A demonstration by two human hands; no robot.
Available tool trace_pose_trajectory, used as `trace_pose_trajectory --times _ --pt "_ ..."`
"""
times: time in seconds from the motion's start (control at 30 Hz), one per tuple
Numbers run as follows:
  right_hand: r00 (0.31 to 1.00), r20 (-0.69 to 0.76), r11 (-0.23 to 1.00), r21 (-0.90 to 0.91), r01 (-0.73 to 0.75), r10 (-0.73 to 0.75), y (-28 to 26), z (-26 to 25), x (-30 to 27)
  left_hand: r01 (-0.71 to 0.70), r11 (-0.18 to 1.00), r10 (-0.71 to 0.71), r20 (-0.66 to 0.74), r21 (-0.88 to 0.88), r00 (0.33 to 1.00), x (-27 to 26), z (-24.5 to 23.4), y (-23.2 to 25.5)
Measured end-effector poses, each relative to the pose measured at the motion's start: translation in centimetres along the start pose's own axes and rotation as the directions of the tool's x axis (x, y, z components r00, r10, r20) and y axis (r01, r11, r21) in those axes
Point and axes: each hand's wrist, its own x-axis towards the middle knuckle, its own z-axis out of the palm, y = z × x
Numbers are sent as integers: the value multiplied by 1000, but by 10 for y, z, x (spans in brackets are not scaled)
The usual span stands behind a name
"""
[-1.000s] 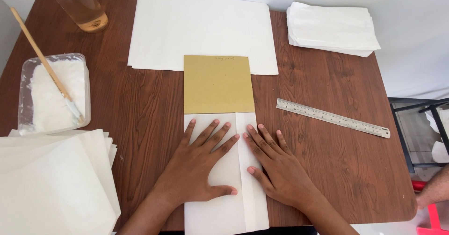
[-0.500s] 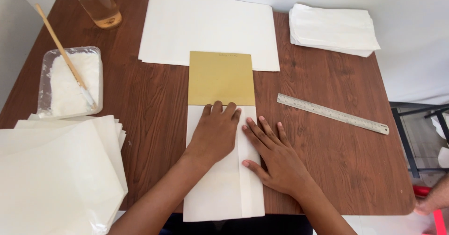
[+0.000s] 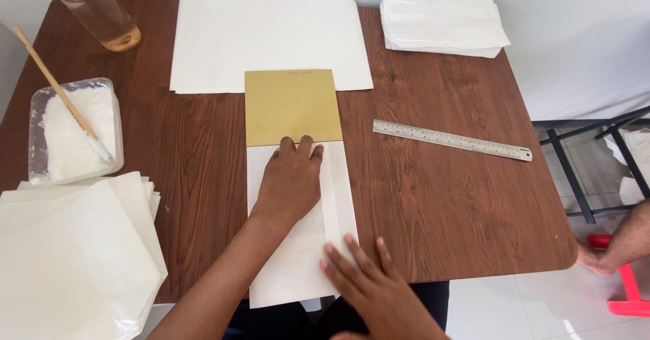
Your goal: The person is manually constructing a paper bag by folding paper around a template and applying glue with a brush.
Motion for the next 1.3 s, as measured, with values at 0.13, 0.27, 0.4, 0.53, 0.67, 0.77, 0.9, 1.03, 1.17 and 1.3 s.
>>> trace_pose_trajectory --times 0.13,0.27,0.4,0.53,0.67,0.77,0.9,1.03,1.17,1.3 --pt "990 -143 999 -44 -8 1 -32 22 -32 31 998 -30 9 -54 1000 4 -1 -2" --pt "966 -254 999 16 -44 46 -44 27 -44 30 991 -32 -6 -128 999 4 -2 -4" --pt "960 -280 1000 26 0 8 -39 21 -48 18 995 -20 -19 -96 1000 -7 -12 -7" --pt "921 -306 922 369 -119 241 -24 55 -73 -140 969 122 -100 -202 987 -59 -59 -13" --pt "613 -295 620 659 -425 733 -32 36 -41 -229 933 224 -50 -279 973 -136 -75 -17" --pt "478 -222 474 720 -507 850 -35 12 -8 -251 966 241 -128 -65 962 -173 -34 -22" --pt "458 -102 375 739 -559 883 -25 19 -3 -248 899 180 -212 -362 961 -178 -41 -22" --pt "520 -3 319 793 -519 854 -6 16 6 -254 951 209 -236 -176 949 -191 -5 -23" --pt "438 154 141 809 -571 886 4 13 16 -108 984 49 -371 -141 927 -183 -10 8" --pt "427 174 137 785 -604 887 3 19 17 15 985 -91 -445 -171 891 -168 -14 24"
